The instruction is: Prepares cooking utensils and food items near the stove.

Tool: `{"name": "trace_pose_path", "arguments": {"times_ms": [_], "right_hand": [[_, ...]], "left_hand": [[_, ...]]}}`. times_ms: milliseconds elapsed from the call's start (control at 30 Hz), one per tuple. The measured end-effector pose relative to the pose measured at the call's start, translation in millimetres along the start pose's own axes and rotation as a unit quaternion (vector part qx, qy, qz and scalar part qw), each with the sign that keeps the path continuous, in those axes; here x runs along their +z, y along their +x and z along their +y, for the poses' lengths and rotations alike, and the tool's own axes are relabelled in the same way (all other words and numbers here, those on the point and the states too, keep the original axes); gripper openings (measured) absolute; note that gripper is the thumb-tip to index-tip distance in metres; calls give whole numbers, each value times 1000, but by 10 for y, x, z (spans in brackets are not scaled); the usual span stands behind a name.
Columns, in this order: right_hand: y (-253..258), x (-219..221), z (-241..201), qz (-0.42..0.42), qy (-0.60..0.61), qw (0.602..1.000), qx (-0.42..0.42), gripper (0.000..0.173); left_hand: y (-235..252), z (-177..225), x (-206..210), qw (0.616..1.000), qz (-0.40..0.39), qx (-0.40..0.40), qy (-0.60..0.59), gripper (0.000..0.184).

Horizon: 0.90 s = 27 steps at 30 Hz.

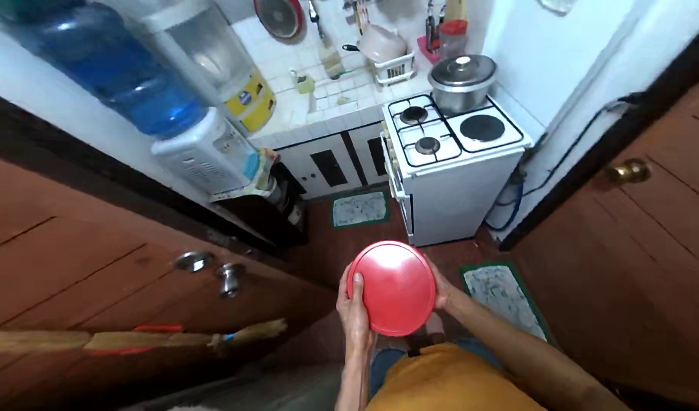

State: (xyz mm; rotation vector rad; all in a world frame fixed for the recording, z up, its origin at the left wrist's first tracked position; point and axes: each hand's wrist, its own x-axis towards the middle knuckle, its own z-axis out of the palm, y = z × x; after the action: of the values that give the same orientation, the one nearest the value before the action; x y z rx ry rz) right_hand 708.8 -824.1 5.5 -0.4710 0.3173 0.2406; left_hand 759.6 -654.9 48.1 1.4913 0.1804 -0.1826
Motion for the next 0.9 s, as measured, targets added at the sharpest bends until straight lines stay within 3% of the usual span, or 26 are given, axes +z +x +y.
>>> {"name": "trace_pose_path", "arguments": {"times_ms": [133, 300, 433, 500, 567, 667, 900], "right_hand": [[615, 68, -554, 8, 16, 1000, 9, 68], [1380, -24, -1217, -39, 8, 995, -87, 60], [2002, -225, -1705, 9, 41, 981, -189, 70], [2218, -299, -1973, 18, 45, 971, -234, 77], [2373, -473, -2237, -1, 44, 963, -267, 85], [2420, -571, -2561, 82, 91, 935, -333, 90], [2305, -860, -3183, 224, 146, 851, -453, 97]], "left_hand": [[706, 228, 363, 999, -2, 39, 11, 38], [1812, 552, 814, 975, -127, 183, 28, 42], [2714, 1025, 1105, 946, -288, 144, -47, 30], [3220, 1262, 1188, 937, -318, 136, -45, 28], [3779, 1400, 1248, 938, -305, 162, 6, 28], [4670, 1413, 1414, 931, -254, 209, 157, 29], [6465, 1177, 1824, 834, -202, 337, 386, 21]]}}
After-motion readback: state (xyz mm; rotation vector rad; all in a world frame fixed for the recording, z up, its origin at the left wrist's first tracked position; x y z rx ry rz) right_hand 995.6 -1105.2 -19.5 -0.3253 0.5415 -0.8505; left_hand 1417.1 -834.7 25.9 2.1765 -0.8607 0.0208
